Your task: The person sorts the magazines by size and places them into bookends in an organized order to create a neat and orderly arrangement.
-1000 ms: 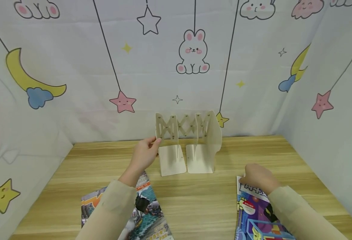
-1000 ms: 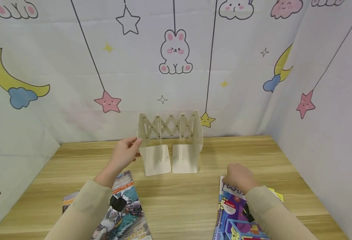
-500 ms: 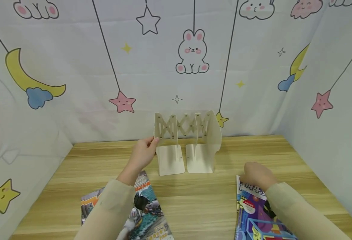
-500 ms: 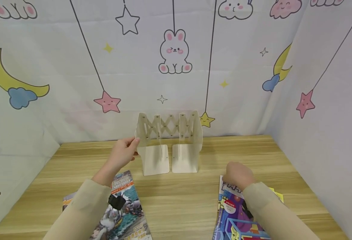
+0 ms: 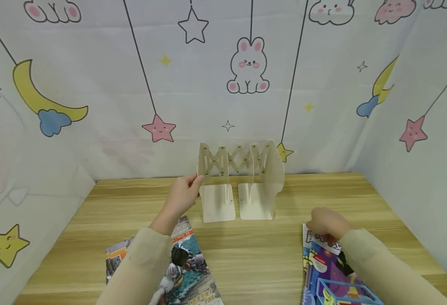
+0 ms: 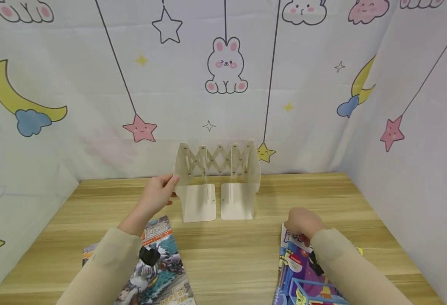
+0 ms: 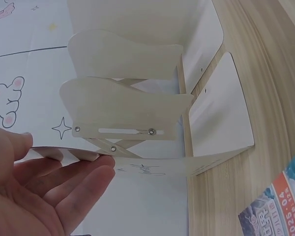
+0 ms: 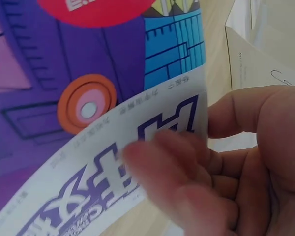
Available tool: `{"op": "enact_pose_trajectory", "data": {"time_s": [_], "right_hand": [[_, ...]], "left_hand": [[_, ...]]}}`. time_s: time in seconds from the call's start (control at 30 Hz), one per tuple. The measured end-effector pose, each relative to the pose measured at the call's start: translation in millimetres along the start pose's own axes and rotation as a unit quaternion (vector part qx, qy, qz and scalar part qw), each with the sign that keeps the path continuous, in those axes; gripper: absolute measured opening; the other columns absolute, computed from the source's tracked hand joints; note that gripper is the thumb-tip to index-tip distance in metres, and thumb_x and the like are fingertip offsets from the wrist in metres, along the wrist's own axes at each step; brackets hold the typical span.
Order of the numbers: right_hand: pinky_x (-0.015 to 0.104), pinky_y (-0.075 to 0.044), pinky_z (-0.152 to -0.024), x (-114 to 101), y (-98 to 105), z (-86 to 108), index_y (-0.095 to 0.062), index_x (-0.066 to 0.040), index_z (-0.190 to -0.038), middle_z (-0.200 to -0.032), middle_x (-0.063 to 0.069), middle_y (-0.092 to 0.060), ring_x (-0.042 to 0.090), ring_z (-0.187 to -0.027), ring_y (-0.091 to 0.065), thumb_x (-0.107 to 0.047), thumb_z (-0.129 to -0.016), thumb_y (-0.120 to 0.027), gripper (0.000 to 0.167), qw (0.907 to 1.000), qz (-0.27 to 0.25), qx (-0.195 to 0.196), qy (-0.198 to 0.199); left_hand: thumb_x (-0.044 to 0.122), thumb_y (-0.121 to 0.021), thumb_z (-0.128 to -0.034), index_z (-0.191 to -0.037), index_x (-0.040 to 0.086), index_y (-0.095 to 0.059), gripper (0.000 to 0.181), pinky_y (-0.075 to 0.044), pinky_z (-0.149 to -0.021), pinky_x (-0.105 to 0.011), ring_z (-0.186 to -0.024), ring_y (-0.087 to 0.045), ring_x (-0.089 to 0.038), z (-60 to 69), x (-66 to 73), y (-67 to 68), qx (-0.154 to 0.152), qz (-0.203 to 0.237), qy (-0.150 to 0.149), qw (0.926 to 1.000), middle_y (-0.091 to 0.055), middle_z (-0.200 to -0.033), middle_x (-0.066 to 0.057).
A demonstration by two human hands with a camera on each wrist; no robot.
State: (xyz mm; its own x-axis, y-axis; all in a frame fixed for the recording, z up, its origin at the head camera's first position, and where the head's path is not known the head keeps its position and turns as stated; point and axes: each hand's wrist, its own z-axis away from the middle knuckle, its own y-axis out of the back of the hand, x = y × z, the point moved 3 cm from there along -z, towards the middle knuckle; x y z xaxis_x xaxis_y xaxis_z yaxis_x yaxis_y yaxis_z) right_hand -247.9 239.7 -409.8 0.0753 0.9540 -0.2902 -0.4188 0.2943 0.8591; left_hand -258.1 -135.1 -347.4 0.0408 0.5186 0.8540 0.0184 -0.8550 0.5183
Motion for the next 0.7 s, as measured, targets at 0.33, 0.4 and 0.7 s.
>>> {"op": "enact_pose_trajectory", "data": {"time_s": [0.33,0.4,0.7], "right_hand": [[0.029,-0.051,-0.039,8,3,2.8,-0.053,0.003,-0.074,-0.049,0.009,-0.055,0.014,-0.036,-0.057,-0.014,-0.089,-0.05,0.023,0.9974,-0.07,0.009,0.016],[0.03,-0.052,-0.04,8,4,3.4,-0.052,0.002,-0.068,-0.048,0.009,-0.056,0.014,-0.037,-0.058,-0.014,-0.088,-0.05,0.026,0.9961,-0.084,0.016,0.018],[0.033,-0.054,-0.043,-1,11,8.9,-0.057,0.003,-0.058,-0.045,0.007,-0.058,0.014,-0.039,-0.059,-0.012,-0.088,-0.049,0.035,0.9906,-0.129,0.034,0.033]], "left_hand": [[0.036,-0.043,-0.101,-0.126,0.007,-0.059,0.041,-0.046,-0.052,-0.026,-0.062,-0.048,-0.017,0.5,-0.8,-0.9,-0.001,-0.002,-0.006,1.0,-0.057,-0.078,-0.011],[0.036,-0.043,-0.1011,-0.126,0.007,-0.059,0.041,-0.046,-0.052,-0.026,-0.06,-0.048,-0.017,0.2,-1.5,-1.3,-0.001,-0.003,-0.007,1.0,-0.056,-0.077,-0.01],[0.035,-0.043,-0.1012,-0.121,0.007,-0.062,0.039,-0.042,-0.049,-0.026,-0.058,-0.047,-0.017,1.3,-2.5,-0.6,0.0,-0.007,-0.014,0.9999,-0.057,-0.078,-0.013]]}}
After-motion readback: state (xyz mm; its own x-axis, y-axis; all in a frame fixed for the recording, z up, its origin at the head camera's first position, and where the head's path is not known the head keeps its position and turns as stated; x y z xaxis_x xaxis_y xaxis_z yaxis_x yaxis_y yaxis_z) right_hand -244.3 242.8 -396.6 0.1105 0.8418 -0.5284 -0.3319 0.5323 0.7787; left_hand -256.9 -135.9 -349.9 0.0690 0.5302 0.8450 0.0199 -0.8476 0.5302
